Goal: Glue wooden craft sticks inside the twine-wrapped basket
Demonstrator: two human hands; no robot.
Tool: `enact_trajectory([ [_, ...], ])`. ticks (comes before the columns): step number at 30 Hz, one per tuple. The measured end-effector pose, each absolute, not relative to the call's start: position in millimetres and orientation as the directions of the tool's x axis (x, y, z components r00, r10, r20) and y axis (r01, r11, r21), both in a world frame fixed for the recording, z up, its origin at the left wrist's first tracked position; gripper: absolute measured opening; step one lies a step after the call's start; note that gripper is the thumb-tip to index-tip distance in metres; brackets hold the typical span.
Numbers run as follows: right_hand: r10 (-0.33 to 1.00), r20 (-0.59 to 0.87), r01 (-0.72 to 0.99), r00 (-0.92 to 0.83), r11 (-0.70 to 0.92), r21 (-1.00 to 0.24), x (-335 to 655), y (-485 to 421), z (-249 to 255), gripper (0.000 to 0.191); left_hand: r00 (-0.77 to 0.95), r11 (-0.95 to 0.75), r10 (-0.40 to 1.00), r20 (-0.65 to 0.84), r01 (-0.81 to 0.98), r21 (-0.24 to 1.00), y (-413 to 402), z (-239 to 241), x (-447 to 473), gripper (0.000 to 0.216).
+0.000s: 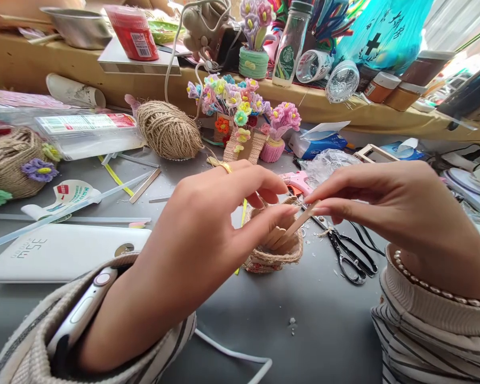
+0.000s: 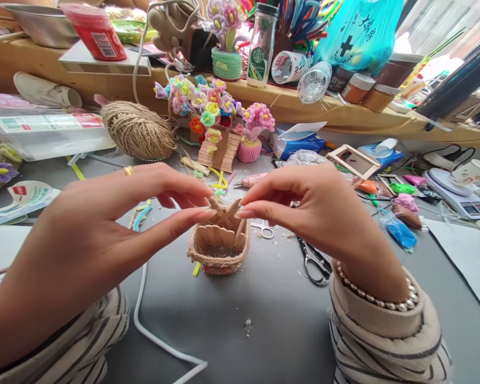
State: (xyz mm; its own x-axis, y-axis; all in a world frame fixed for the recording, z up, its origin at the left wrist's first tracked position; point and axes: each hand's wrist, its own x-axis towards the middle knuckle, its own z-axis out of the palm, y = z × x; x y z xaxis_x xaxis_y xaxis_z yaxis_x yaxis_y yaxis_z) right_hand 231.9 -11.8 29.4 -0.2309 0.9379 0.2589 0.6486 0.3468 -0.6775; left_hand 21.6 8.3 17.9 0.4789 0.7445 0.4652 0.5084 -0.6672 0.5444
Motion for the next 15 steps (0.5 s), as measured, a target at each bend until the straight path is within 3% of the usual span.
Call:
enact_trajectory([
  [5,0.917,0.226,0.69,-0.328,0.396,-0.606,230,-8,26,0.015,0.494,-0.667,0.745,0.449,0.518,0.536,7,18,21,0.012],
  [15,0.898,0.382,0.74,-0.218,0.407,-0.536,234,-19,36,0.007,0.592,-0.69,0.72,0.361,0.554,0.467,13,14,16,0.009],
])
